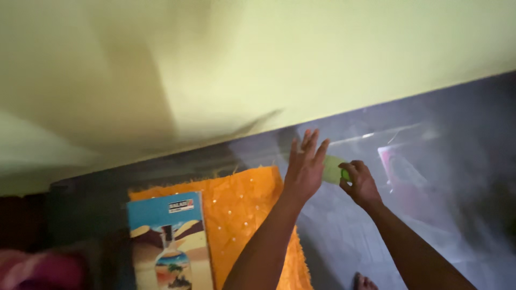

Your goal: The person spreads a patterned blanket over a bed, folds a piece of orange fabric by hand, and then handles a water bottle and an artificial plant.

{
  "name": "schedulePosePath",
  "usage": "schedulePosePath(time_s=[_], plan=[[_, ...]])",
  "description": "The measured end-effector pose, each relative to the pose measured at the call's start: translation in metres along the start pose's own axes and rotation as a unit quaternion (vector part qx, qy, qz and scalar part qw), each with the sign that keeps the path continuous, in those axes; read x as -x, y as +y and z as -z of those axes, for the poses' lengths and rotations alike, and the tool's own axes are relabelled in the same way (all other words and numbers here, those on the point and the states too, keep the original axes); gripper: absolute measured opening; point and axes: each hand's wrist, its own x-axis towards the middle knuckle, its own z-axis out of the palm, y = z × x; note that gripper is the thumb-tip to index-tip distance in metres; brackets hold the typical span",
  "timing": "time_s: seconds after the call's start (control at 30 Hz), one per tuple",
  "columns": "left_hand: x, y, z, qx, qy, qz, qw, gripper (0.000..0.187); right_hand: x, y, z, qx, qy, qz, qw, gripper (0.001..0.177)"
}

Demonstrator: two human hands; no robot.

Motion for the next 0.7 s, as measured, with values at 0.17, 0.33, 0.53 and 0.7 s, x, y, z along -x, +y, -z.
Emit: schedulePosePath(time_s=[0.17, 0.33, 0.53, 0.7], plan=[[0.019, 0.031, 0.072, -0.036, -0.084, 0.091, 0.992, 0.088, -0.011, -0.064, 0.093, -0.078, -0.070, -0.025, 0.994, 0.052], [0.020, 0.073, 0.155, -0.054, -0.101, 0.119, 0.986, 0.119, -0.012, -0.135, 0.197, -0.090, -0.124, -0.033, 0.988, 0.058], [-0.002, 0.141, 0.257, -0.061, -0.105, 0.118, 0.986, 0.137, -0.013, -0.219, 0.316, -0.067, -0.130, 0.157, 0.977, 0.062], [-0.013, 0.177, 0.295, -0.041, -0.015, 0.049, 0.998, 0.127, -0.017, -0.287, 0.407, -0.026, -0.134, 0.234, 0.962, 0.057]])
